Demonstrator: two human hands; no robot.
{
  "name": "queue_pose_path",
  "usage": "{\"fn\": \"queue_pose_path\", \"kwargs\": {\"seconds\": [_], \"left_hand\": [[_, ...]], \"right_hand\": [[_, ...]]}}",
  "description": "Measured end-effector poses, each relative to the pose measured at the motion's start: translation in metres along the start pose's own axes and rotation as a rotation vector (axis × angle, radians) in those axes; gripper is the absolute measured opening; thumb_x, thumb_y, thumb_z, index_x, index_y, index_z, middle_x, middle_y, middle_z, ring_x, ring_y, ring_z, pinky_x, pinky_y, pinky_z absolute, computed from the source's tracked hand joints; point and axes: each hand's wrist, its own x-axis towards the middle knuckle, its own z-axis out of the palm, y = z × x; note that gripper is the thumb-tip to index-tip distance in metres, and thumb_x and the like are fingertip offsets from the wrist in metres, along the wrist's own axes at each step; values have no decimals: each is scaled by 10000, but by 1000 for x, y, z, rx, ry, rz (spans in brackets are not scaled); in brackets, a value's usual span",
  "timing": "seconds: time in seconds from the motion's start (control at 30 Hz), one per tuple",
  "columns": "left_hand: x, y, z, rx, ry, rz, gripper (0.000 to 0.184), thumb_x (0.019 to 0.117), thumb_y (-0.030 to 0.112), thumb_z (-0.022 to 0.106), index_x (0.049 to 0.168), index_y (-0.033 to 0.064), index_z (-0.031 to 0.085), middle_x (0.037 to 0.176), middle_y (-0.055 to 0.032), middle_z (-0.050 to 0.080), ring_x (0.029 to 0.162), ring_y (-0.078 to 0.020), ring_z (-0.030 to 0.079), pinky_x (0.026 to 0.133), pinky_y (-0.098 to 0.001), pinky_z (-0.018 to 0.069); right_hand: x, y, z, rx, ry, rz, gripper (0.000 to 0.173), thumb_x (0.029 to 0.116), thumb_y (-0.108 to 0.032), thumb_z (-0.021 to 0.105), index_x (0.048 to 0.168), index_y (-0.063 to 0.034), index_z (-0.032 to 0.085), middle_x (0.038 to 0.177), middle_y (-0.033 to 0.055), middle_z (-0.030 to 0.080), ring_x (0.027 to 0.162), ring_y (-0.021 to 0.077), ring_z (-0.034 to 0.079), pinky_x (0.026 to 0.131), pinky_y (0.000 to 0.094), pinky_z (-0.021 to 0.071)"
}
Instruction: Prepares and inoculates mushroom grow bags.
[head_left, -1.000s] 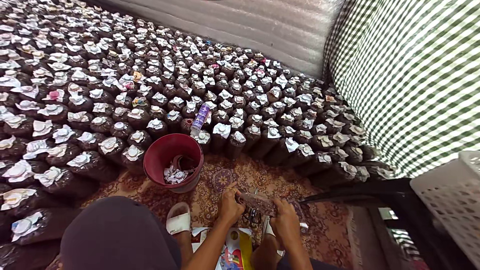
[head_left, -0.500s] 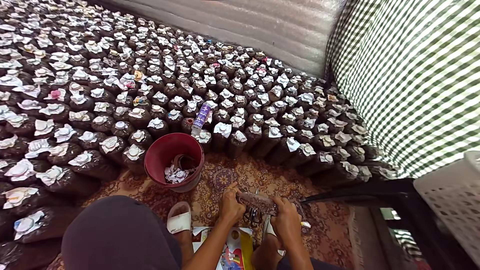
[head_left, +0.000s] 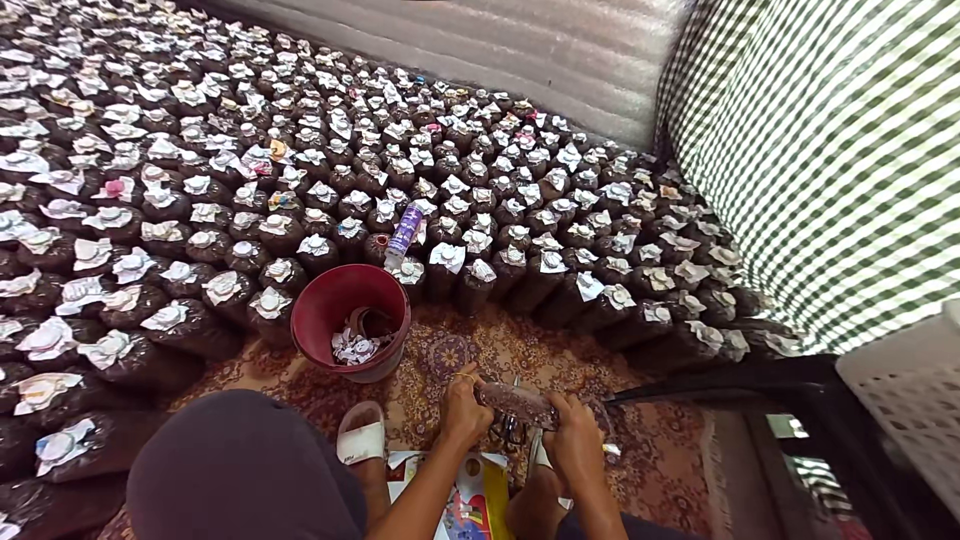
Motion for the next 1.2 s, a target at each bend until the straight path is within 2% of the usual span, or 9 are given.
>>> {"fn": "queue_pose_path", "kwargs": {"seconds": [0.23,0.4,0.57,0.7,0.8,0.9,1.0,1.1,1.2], "left_hand": [[0,-3,-3,-20,-34,21,418,787,163,768,1186,70,683,1543,-94,498,1375,-221,521,1111,-398,447],[-3,5,-33,56,-142,-14,680,766,164,810,1404,114,580,1584,-112,432,1401,-261,488,1132,-421,439],[-6,18,-77,206,-409,-9,313,859,179,753,1159,98,718,1142,-106,717,1091,-285,668,980,-531,511],[-17,16,-59,135,-670,115,379,837,238,817,1166,71,731,1076,-106,742,1018,-261,697,957,-529,532],[-29,20,-35,178,-603,148,442,804,291,825,1132,26,694,1044,-156,704,994,-311,671,913,-550,523],[-30,19,-32,277,-624,166,396,838,266,792,1123,7,700,1080,-184,705,1047,-348,669,944,-580,509],[-32,8,-32,501,-731,139,312,842,192,754,1083,4,695,1094,-223,685,1074,-418,642,918,-647,487],[-38,-8,-20,694,-801,31,330,855,160,736,1128,-19,685,1195,-270,659,1157,-467,611,946,-673,470],[-48,-37,7,812,-822,-92,345,894,129,701,1211,-2,671,1292,-268,630,1224,-475,584,957,-675,472]], "right_hand": [[3,13,14,191,-61,59,440,782,1,741,1219,-46,719,1193,229,681,1153,441,625,964,615,497],[-1,29,43,681,-115,199,449,773,-4,795,1208,-11,683,1141,156,720,1047,224,702,944,443,570],[-12,27,61,1319,-301,462,614,734,202,679,1314,53,543,1116,201,700,932,266,719,776,434,625],[-31,21,61,1804,-546,462,568,640,100,761,1170,15,573,1002,171,721,877,267,723,769,452,625],[-44,21,65,2004,-641,402,590,555,65,848,1096,-15,626,970,146,738,876,252,728,793,462,616],[-46,31,51,1809,-692,367,750,594,65,762,1286,-41,494,1072,118,721,954,223,719,815,445,618],[-32,60,40,1214,-758,396,539,942,25,528,1467,-54,438,1288,141,636,1089,241,659,870,443,561],[-13,81,42,655,-529,535,421,997,-44,535,1417,-41,560,1364,192,619,1149,321,659,958,510,539],[-4,72,43,667,-315,574,334,999,-60,566,1326,-26,621,1246,188,685,1046,312,711,902,482,576]]}}
